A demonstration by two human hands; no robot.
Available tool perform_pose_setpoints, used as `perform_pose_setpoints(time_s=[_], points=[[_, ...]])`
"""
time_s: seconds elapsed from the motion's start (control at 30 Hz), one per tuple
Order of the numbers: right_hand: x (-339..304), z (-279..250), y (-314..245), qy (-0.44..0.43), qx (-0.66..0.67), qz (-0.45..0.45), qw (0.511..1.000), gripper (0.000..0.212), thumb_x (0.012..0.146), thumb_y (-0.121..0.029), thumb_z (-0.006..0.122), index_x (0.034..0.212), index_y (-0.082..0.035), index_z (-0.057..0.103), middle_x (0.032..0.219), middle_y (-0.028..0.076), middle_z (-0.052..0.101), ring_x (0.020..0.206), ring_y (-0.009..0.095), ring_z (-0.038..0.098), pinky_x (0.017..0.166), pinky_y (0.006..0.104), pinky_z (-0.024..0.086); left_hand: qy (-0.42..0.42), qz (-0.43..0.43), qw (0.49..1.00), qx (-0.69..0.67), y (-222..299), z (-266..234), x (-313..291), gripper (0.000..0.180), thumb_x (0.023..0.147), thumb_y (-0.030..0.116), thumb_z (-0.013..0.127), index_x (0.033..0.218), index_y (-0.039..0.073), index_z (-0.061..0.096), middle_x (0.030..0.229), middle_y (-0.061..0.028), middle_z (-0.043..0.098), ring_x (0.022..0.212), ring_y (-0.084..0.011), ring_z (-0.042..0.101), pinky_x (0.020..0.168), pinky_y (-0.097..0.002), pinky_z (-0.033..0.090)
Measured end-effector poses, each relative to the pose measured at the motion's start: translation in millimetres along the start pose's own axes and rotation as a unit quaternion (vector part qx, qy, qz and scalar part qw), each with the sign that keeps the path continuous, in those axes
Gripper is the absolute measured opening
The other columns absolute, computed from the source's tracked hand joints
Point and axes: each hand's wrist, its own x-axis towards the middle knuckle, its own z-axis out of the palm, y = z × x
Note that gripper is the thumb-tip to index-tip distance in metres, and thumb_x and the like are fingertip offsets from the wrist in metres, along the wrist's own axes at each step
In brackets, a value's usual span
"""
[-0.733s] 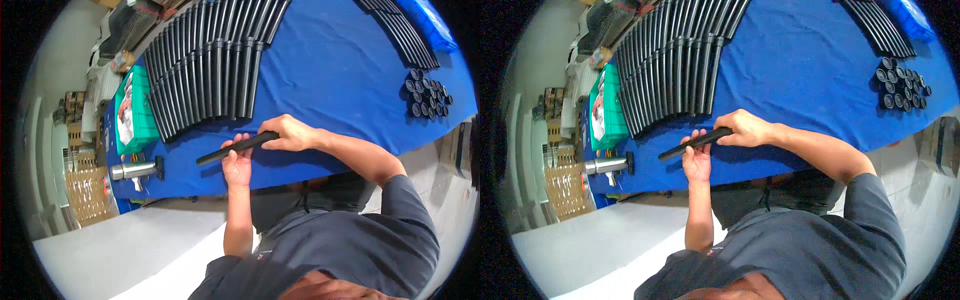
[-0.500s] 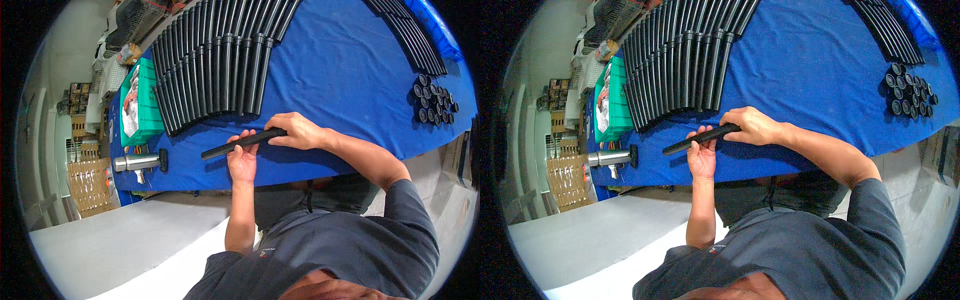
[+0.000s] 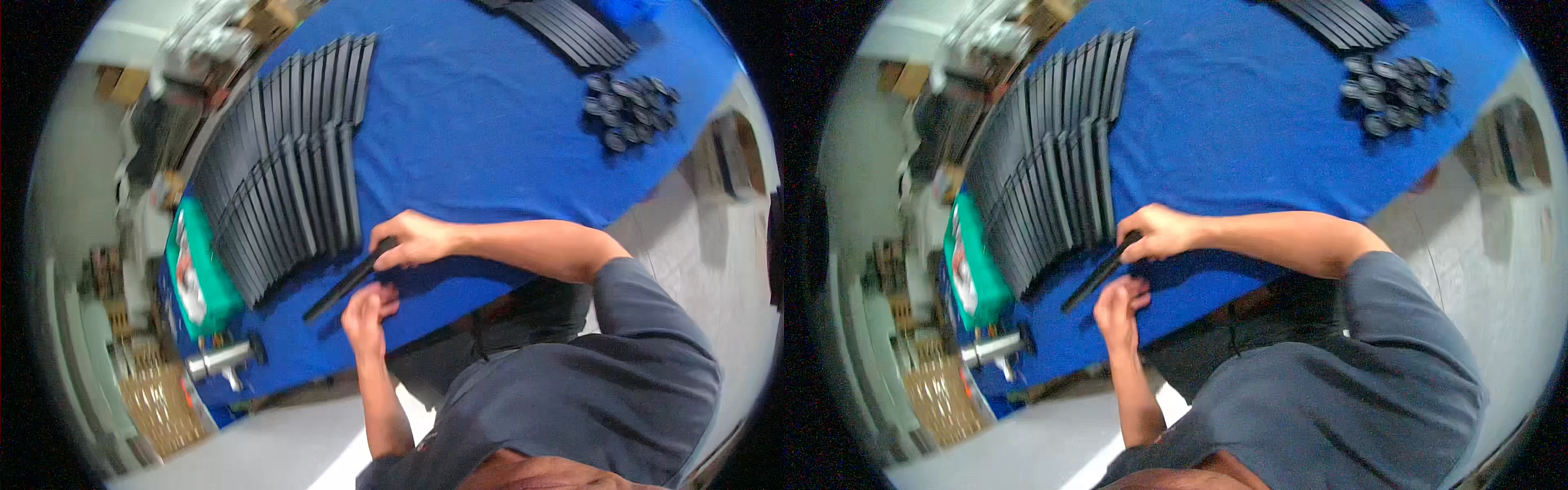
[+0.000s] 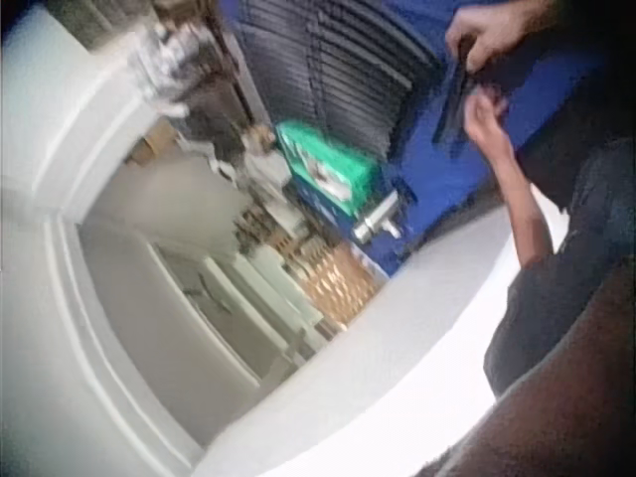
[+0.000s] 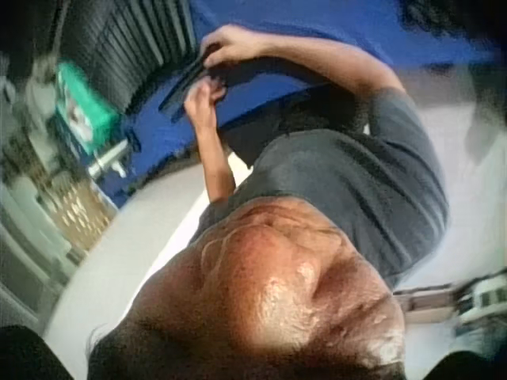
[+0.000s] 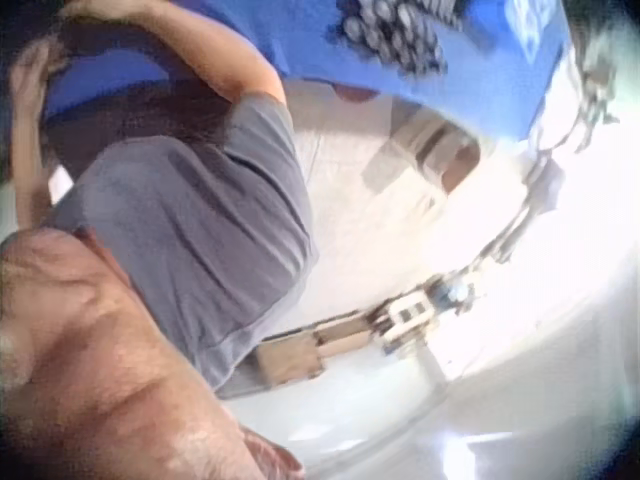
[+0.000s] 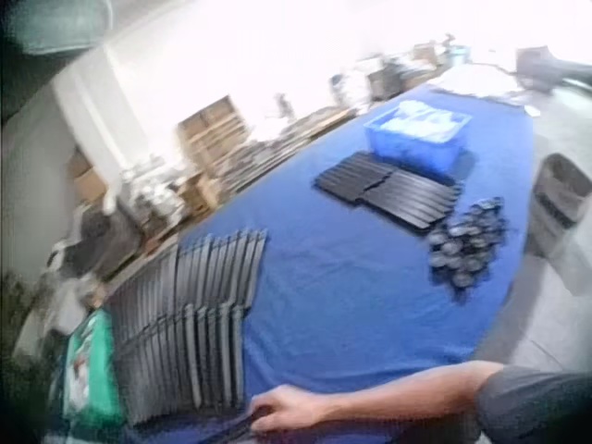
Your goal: The recorder is assembling black plastic tubes by fitting circular end caps onto them at an assembly station.
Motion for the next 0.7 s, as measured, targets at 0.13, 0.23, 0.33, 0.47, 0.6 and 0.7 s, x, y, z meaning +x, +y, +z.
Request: perform_pose_setpoints(time_s=[0.13,0.23,0.33,0.47,0.6,0.7], points=[[0.7,-4.8,-5.0,-0.030,0.077,0.050,0.995,0.030,0.083,-0.026,0.074,0.097,0.000,0.067,0.065,0.005,0.061,0.053,0.011,0.058,0.047,0.0271,0.047,0.104,0.268,0.889,0.357,31.9,7.6,-22.0,0.017,0.086,0.000,0.070,0.102,-0.003,0.066,0.093,-0.0109,0.069,0.084,-0.0173,0.067,0.073,-0.0293,0.054],[-3.4,-10.3,-3.5,-0.040,0.101,0.059,0.992,0.028,0.084,-0.027,0.073,0.096,-0.002,0.067,0.066,0.003,0.060,0.054,0.010,0.058,0.047,0.0258,0.046,0.103,0.455,0.678,0.567,75.4,21.4,-7.4,0.034,0.077,0.005,0.078,0.108,0.000,0.063,0.103,-0.0155,0.066,0.088,-0.0335,0.065,0.077,-0.0413,0.053],[-2.6,-8.6,-1.6,-0.082,0.130,0.068,0.986,0.024,0.084,-0.025,0.072,0.094,-0.003,0.067,0.071,0.002,0.062,0.056,0.010,0.059,0.048,0.0260,0.047,0.053,0.389,0.702,0.594,68.2,13.3,-2.7,0.040,0.076,0.008,0.078,0.111,0.000,0.062,0.103,-0.0156,0.066,0.089,-0.0357,0.064,0.079,-0.0437,0.053],[-0.6,-3.9,-4.8,-0.102,0.075,0.022,0.992,0.029,0.084,-0.023,0.073,0.102,-0.002,0.064,0.073,0.003,0.062,0.058,0.013,0.060,0.049,0.0285,0.048,0.032,0.304,0.788,0.534,52.7,-9.1,-4.3,0.037,0.078,0.005,0.075,0.112,0.002,0.063,0.103,-0.0157,0.066,0.089,-0.0342,0.065,0.080,-0.0421,0.053],[-1.4,-4.5,-6.8,-0.077,0.002,-0.114,0.991,0.034,0.081,-0.022,0.076,0.102,0.001,0.063,0.070,0.008,0.064,0.057,0.015,0.063,0.051,0.0307,0.052,0.018,0.197,0.868,0.456,55.8,-14.0,-8.6,0.033,0.079,0.002,0.073,0.112,0.000,0.065,0.103,-0.0151,0.068,0.090,-0.0282,0.067,0.082,-0.0373,0.053],[-3.5,-4.2,-11.4,-0.093,-0.030,-0.075,0.992,0.034,0.081,-0.022,0.076,0.102,0.001,0.063,0.069,0.009,0.065,0.057,0.016,0.065,0.052,0.0310,0.054,-0.015,0.140,0.900,0.412,51.6,-19.0,-9.0,0.034,0.081,0.001,0.072,0.114,-0.003,0.065,0.105,-0.0154,0.069,0.093,-0.0227,0.067,0.085,-0.0333,0.052]])
